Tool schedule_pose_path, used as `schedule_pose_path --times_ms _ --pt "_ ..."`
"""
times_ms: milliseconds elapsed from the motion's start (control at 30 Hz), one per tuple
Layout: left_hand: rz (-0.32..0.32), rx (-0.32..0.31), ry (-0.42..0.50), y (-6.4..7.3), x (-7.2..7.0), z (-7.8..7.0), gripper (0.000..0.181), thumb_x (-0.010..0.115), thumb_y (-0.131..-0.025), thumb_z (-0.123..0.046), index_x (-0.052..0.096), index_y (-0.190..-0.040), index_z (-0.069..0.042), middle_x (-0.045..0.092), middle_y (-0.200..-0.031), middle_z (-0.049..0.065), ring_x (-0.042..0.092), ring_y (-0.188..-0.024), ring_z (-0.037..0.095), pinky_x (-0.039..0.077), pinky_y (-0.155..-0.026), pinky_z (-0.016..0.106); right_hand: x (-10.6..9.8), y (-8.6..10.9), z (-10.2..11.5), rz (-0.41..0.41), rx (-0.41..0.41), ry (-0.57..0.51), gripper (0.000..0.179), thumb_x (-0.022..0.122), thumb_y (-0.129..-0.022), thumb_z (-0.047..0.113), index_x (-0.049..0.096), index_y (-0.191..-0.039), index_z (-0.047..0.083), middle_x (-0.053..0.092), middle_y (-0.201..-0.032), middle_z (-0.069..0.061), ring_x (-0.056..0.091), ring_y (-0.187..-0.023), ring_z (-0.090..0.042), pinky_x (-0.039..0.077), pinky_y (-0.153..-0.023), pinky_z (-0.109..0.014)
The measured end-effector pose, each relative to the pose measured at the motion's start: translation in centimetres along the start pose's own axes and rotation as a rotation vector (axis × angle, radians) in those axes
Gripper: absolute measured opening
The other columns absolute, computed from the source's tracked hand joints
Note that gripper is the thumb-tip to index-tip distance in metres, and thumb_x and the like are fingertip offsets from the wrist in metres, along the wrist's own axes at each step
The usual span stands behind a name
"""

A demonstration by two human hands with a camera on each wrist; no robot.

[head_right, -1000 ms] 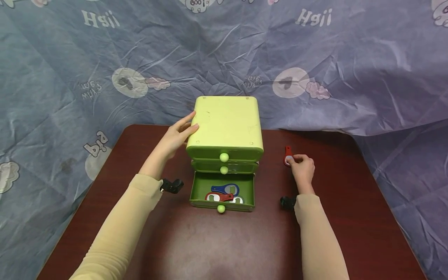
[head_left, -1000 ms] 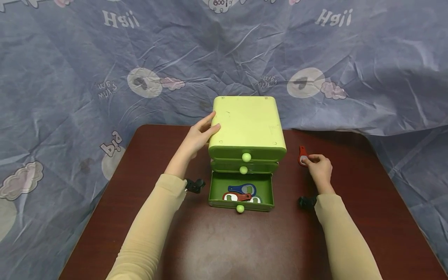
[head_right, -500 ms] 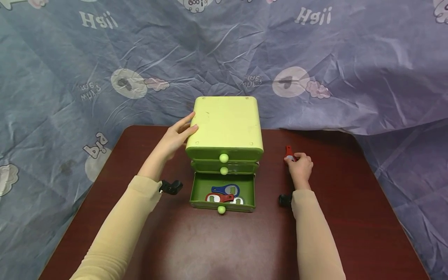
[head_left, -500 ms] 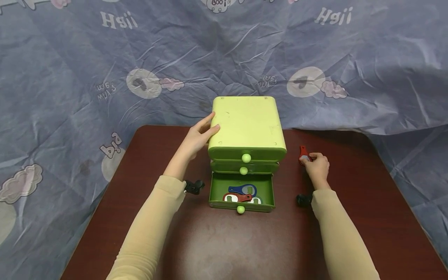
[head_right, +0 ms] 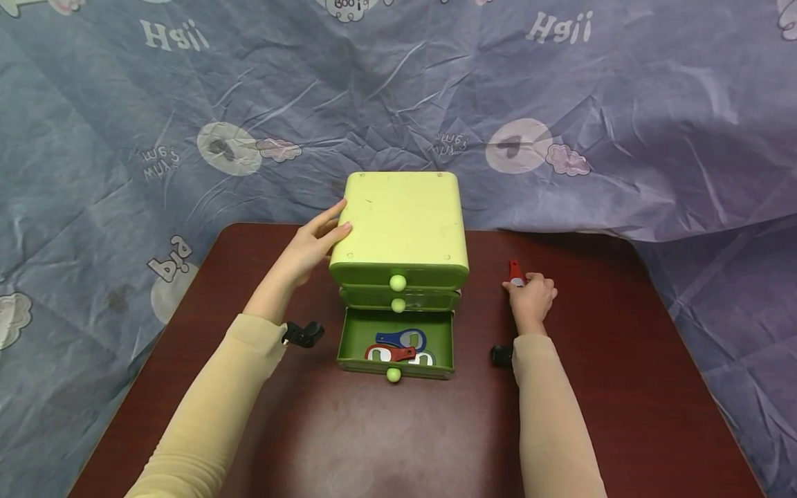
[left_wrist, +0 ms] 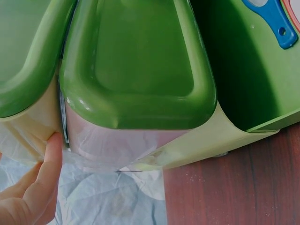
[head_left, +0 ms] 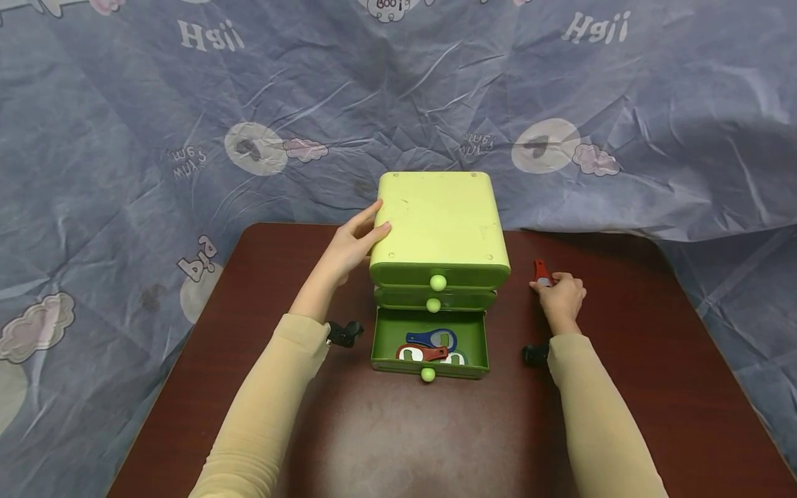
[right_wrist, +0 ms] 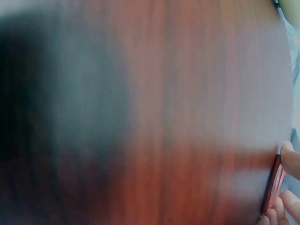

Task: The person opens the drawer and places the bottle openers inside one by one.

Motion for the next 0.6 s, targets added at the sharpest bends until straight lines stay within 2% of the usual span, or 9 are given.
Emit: schedule_pose_path --times_ms 200,400,500,600 --pt "-0.001 0.000 -0.005 0.1 -0.1 0.0 0.059 0.063 -0.097 -0.039 0.037 -0.150 -0.045 0.041 -0.155 0.006 0.059 -0.124 0.027 0.056 -0.092 0.045 -0.2 -0.1 -0.5 0.042 0.063 -0.006 0.063 0.076 -0.086 0.027 0.055 -0.132 -0.011 0.050 -0.130 -0.032 0.036 -0.127 -0.047 0.030 -0.109 -0.054" --pt "0.003 -0.004 -0.001 0.0 -0.1 0.1 0.059 0.063 -0.097 -0.038 0.037 -0.150 -0.045 0.042 -0.154 0.006 0.059 -0.124 0.027 0.055 -0.093 0.046 -0.9 0.1 -0.8 0.042 0.075 -0.024 0.055 0.074 -0.087 0.025 0.060 -0.126 -0.010 0.056 -0.129 -0.031 0.043 -0.125 -0.046 0.036 -0.108 -0.052" --pt "0.001 -0.003 0.000 -0.1 -0.1 0.1 0.059 0.063 -0.097 -0.038 0.037 -0.150 -0.044 0.043 -0.153 0.006 0.059 -0.123 0.027 0.056 -0.092 0.045 -1.3 0.0 -1.2 0.045 0.076 -0.029 0.046 0.068 -0.092 0.026 0.064 -0.123 -0.008 0.060 -0.128 -0.029 0.047 -0.121 -0.044 0.040 -0.102 -0.051" --pt "0.003 -0.001 0.001 -0.1 0.0 0.1 0.060 0.063 -0.097 -0.037 0.036 -0.150 -0.043 0.043 -0.154 0.006 0.060 -0.122 0.027 0.056 -0.091 0.045 -1.7 0.2 -1.8 0.073 0.080 -0.037 0.040 0.061 -0.097 0.028 0.068 -0.120 -0.004 0.063 -0.124 -0.025 0.052 -0.112 -0.039 0.045 -0.085 -0.042"
Point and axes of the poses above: each hand's wrist, its own y-axis away from the middle knuckle, its own x-axis out of the palm, z = x × y, the point moved 9 cm from there along -y, towards the middle knuckle
